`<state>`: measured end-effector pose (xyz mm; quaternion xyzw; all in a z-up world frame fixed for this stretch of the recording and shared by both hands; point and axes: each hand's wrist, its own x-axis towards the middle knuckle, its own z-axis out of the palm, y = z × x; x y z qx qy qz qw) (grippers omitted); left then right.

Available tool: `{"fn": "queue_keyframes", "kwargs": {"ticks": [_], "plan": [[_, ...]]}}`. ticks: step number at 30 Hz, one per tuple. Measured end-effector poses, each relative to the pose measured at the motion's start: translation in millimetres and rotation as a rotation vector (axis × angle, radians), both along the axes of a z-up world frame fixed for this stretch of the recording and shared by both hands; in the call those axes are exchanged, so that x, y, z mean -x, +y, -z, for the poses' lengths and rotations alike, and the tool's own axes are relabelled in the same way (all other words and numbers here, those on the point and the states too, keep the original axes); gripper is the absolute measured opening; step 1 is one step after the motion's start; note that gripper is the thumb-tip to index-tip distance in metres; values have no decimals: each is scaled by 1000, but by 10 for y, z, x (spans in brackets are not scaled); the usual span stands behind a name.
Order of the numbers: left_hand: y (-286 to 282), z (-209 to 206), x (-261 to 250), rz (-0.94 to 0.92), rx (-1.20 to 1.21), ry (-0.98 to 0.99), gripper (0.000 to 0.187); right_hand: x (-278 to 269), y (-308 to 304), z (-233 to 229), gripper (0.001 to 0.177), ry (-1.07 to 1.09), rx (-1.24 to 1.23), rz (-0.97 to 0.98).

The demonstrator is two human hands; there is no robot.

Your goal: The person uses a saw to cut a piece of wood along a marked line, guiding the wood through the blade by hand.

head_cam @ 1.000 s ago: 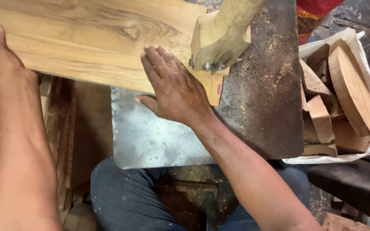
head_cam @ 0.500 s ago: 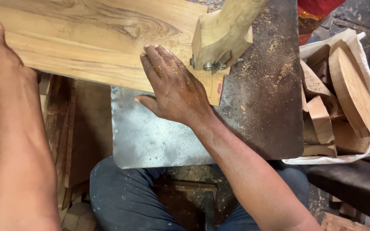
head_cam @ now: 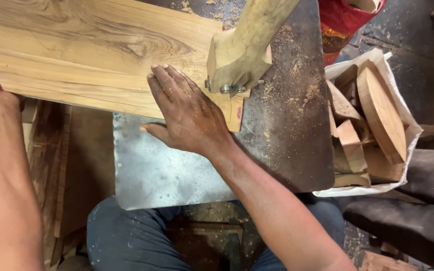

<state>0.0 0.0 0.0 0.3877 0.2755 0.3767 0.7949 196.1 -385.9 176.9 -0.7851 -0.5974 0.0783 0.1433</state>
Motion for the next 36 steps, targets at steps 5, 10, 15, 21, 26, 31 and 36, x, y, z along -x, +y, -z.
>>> {"fn": "queue_keyframes", "kwargs": {"ticks": [5, 10, 15, 21, 26, 31, 36], "plan": [[-129, -161, 85, -11, 153, -74, 53, 62, -31, 46, 93, 29, -24, 21], [-253, -219, 87, 8, -51, 35, 52, 40, -29, 92, 95, -18, -25, -1], [-175, -142, 113, -112, 4, 141, 54, 39, -22, 97, 95, -17, -69, -2], [-114, -26, 184, 3, -22, 16, 56, 52, -44, 154, 93, -8, -75, -9], [-123, -102, 82, -6, -130, 17, 53, 17, -22, 116, 73, -25, -134, 5], [-92, -25, 61, -172, 488, -408, 56, 38, 13, 123, 73, 6, -81, 4], [85, 122, 207, 1, 20, 0, 55, 57, -3, 122, 69, 27, -144, 1]]}}
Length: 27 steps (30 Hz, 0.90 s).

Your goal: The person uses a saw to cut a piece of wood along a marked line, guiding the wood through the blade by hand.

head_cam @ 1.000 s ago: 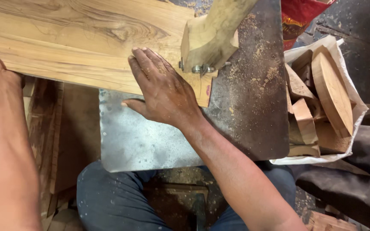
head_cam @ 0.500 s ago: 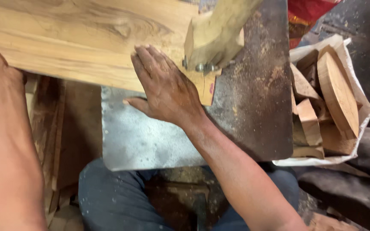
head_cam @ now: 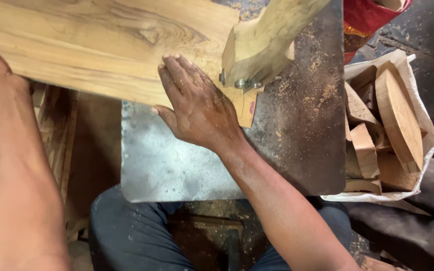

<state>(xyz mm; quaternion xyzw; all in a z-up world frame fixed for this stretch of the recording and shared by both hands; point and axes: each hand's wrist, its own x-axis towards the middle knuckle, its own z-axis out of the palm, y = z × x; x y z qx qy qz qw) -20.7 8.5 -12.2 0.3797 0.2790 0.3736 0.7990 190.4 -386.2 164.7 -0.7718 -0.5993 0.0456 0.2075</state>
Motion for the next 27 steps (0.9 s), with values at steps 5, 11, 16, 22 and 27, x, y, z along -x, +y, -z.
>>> {"fn": "queue_keyframes", "kwargs": {"ticks": [5, 11, 16, 22, 27], "plan": [[113, 174, -39, -16, 103, -184, 54, -12, -39, 27, 68, -25, -14, 0], [195, 218, -69, -9, -56, -41, 51, -39, -3, 25, 66, -29, -11, -6], [209, 261, -11, -121, 156, 24, 52, -34, -2, 34, 67, -18, -23, 0], [320, 471, 51, 58, -102, -65, 57, -30, -12, 78, 67, -41, -49, -22], [384, 541, 83, 44, -105, -47, 59, -31, 11, 72, 65, -31, -30, -29]]}}
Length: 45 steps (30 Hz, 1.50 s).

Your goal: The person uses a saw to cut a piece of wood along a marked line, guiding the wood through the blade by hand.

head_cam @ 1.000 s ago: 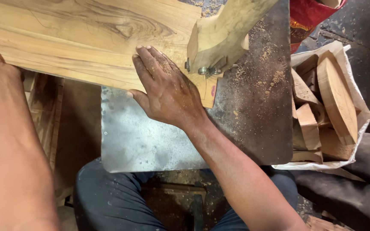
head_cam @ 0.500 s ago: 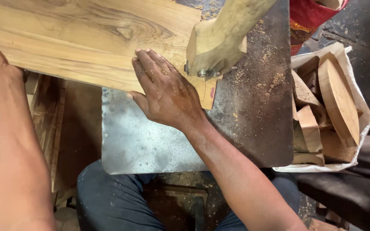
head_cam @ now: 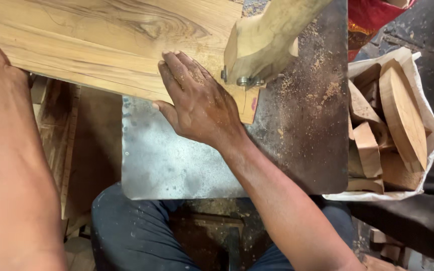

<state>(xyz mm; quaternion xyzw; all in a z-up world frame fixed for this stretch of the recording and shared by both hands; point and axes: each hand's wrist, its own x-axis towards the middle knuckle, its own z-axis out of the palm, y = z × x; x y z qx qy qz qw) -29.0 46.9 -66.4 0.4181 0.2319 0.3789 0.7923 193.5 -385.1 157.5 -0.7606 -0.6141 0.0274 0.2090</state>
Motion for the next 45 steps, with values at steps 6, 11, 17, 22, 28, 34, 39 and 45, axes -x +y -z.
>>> {"fn": "queue_keyframes", "kwargs": {"ticks": [6, 11, 17, 22, 28, 34, 39, 45], "plan": [[-386, -414, -141, -53, 267, -172, 59, 27, -22, 8, 67, 24, 12, 25], [-690, -871, -380, -253, 586, -384, 56, -14, 58, -4, 69, -34, 30, 19], [-951, -884, -198, -310, 447, -276, 51, 47, 34, 71, 76, -50, 100, -29], [-890, -869, -273, -164, 61, -33, 52, -12, 20, 0, 81, -42, 78, -4], [-775, -702, -315, -408, 150, 22, 46, -34, 21, 10, 93, -73, 83, -22], [-795, -740, -264, -400, 246, -28, 43, -26, 7, -29, 97, -51, 56, -26], [-821, -754, -229, -335, 197, -51, 43, -27, -16, -2, 97, -71, 65, -42], [-821, -801, -307, -386, 256, -48, 44, -74, 38, -11, 97, -83, 62, -42]]}}
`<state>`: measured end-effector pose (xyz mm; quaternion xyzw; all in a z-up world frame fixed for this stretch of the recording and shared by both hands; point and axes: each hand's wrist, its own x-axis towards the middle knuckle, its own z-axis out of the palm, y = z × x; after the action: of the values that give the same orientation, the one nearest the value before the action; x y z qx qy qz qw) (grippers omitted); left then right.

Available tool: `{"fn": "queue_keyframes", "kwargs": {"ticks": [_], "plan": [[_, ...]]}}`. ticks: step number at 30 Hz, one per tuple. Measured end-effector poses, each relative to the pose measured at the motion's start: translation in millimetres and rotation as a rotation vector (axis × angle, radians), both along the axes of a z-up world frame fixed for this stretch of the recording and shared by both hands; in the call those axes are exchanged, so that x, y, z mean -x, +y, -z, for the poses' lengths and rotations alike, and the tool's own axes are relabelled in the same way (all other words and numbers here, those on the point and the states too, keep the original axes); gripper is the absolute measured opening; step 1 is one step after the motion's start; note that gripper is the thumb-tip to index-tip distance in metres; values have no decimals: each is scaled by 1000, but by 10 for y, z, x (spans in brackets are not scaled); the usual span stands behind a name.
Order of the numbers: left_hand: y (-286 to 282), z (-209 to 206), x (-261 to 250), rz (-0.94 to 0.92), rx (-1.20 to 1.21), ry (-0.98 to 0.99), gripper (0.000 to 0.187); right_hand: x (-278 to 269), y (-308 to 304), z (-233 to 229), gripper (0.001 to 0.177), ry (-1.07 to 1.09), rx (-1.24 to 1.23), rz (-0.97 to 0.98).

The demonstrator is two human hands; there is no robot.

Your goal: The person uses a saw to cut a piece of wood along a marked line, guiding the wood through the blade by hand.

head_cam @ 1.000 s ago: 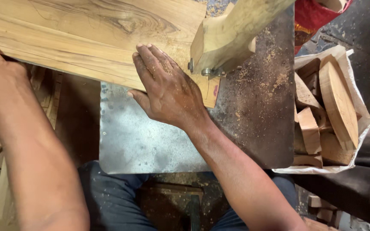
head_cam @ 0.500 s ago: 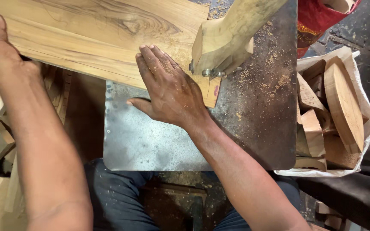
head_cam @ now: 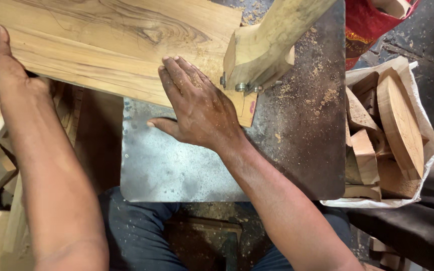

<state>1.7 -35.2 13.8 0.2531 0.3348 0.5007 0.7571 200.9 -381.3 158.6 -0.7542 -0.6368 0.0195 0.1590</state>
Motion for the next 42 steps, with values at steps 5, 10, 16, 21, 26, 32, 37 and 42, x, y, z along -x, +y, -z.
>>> {"fn": "queue_keyframes", "kwargs": {"ticks": [5, 10, 16, 21, 26, 32, 37, 42], "plan": [[-60, -22, 59, -17, -24, 108, 45, 5, -36, 16, 97, 40, -4, -3], [-101, -32, 85, 5, -113, 104, 46, 20, -32, 66, 98, 11, -2, -3], [-112, 2, 88, -48, -5, 80, 46, -4, 7, 118, 105, -32, -23, -39], [-108, -30, 106, -57, -14, 72, 46, 28, -25, 59, 99, 36, 10, 5], [-92, -75, 72, -48, -12, 14, 45, 29, 3, 26, 98, 21, 1, 6], [-125, -87, 46, -115, 51, 48, 46, 18, 26, 12, 95, 28, 13, 7], [-173, -91, 114, -81, 49, 28, 46, 18, -32, 48, 90, 94, -11, 7], [-202, -112, 98, -85, 42, 4, 45, 44, 1, 75, 71, 151, 16, 93]]}}
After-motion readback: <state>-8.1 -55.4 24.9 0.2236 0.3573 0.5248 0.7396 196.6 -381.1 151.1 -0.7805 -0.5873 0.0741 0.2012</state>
